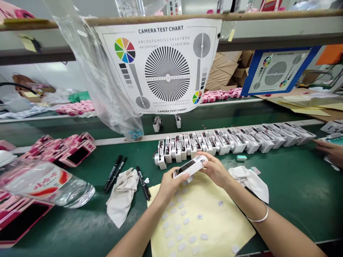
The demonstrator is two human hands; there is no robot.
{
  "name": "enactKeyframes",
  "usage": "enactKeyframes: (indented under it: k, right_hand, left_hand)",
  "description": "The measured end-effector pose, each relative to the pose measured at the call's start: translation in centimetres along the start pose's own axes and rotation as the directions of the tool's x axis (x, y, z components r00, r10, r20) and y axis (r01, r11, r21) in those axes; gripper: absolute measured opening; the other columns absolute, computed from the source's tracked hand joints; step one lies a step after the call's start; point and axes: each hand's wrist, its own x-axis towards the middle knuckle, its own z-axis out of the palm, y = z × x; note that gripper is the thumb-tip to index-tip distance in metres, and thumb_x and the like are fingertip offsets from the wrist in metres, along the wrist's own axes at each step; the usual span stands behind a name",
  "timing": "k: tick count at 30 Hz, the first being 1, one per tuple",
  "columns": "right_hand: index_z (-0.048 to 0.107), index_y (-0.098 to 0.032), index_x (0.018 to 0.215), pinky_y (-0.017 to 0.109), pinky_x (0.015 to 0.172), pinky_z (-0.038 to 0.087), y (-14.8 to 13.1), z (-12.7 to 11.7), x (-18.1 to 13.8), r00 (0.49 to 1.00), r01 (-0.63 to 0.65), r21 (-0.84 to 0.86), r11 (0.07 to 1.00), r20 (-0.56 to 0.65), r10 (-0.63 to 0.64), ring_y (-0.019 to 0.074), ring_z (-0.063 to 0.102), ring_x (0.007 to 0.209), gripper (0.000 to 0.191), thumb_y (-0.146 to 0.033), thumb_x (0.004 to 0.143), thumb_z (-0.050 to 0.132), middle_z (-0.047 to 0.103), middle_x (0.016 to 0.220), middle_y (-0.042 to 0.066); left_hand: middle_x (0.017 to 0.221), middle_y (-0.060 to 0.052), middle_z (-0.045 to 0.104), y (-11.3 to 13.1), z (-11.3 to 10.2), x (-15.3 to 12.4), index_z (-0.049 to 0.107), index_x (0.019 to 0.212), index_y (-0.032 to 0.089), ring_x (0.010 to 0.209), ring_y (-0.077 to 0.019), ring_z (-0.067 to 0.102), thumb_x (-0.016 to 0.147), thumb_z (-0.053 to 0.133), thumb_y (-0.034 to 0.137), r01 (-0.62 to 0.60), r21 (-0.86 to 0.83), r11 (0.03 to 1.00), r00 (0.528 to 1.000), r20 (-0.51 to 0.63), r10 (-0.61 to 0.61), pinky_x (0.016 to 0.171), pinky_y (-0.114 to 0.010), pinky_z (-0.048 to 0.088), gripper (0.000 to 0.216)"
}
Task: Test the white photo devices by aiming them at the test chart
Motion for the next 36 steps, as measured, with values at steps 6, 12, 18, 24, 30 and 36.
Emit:
enactKeyframes:
  k: [6,12,18,24,30,36]
  right_hand:
    - [0.055,-0.022,0.08,0.024,0.059,0.043,0.3,0.5,-0.1,0.998,0.014,0.009,1.0,-0.061,-0.013,0.0147,0.052,0.069,0.032,-0.017,0.049,0.053,0.057,0.079,-0.001]
    - [0.05,-0.023,0.077,0.025,0.06,0.043,0.4,0.6,0.1,0.998,0.008,0.01,1.0,-0.065,-0.008,0.0146,0.053,0.069,0.03,-0.018,0.048,0.051,0.058,0.081,-0.001]
    - [0.047,-0.023,0.08,0.027,0.067,0.047,0.8,0.0,0.3,0.997,-0.011,-0.046,0.999,-0.08,0.008,0.014,0.056,0.072,0.028,-0.022,0.053,0.055,0.058,0.084,-0.001]
    - [0.047,-0.024,0.094,0.028,0.069,0.051,0.2,0.3,0.2,0.998,0.025,-0.202,0.979,-0.054,-0.037,0.0149,0.059,0.079,0.034,-0.03,0.061,0.055,0.057,0.095,0.002]
    - [0.056,-0.024,0.105,0.03,0.067,0.05,-6.5,-2.2,-2.3,0.981,-0.11,-0.922,0.37,-0.161,-0.109,0.0191,0.065,0.076,0.029,-0.031,0.077,0.053,0.065,0.102,0.006]
    - [0.06,-0.014,0.055,0.036,0.058,0.044,-7.0,-6.7,-1.2,0.942,-0.314,-0.949,-0.034,-0.307,-0.133,0.0349,0.064,0.072,0.023,0.005,0.044,0.065,0.065,0.066,0.013]
  left_hand:
    - [0.068,-0.003,0.063,0.4,0.3,-0.2,0.064,0.081,0.013,0.062,-0.0173,0.054,0.048,0.072,0.042,-0.014,0.057,0.998,1.0,-0.02,0.015,0.056,-0.025,0.039,0.045]
    - [0.069,-0.002,0.062,0.0,0.2,-0.1,0.062,0.084,0.012,0.062,-0.0162,0.053,0.051,0.073,0.042,0.006,0.022,1.0,1.0,0.0,-0.006,0.056,-0.024,0.039,0.046]
    - [0.068,0.001,0.057,-0.9,0.2,0.2,0.058,0.083,0.014,0.057,-0.0112,0.05,0.053,0.074,0.046,0.097,-0.138,0.986,0.994,0.07,-0.088,0.053,-0.022,0.038,0.047]
    - [0.077,-0.003,0.061,-0.5,0.2,0.2,0.061,0.094,0.013,0.064,-0.013,0.055,0.048,0.079,0.041,0.187,-0.324,0.928,0.975,0.175,-0.135,0.059,-0.024,0.045,0.057]
    - [0.079,-0.005,0.064,-0.9,0.3,0.7,0.066,0.083,0.012,0.075,-0.0175,0.058,0.047,0.08,0.042,0.184,-0.48,0.858,0.98,0.157,-0.122,0.081,-0.033,0.049,0.049]
    - [0.085,-0.007,0.065,-1.0,0.5,0.5,0.065,0.091,0.011,0.077,-0.0175,0.058,0.047,0.08,0.04,0.13,-0.462,0.877,0.991,0.082,-0.104,0.077,-0.03,0.048,0.054]
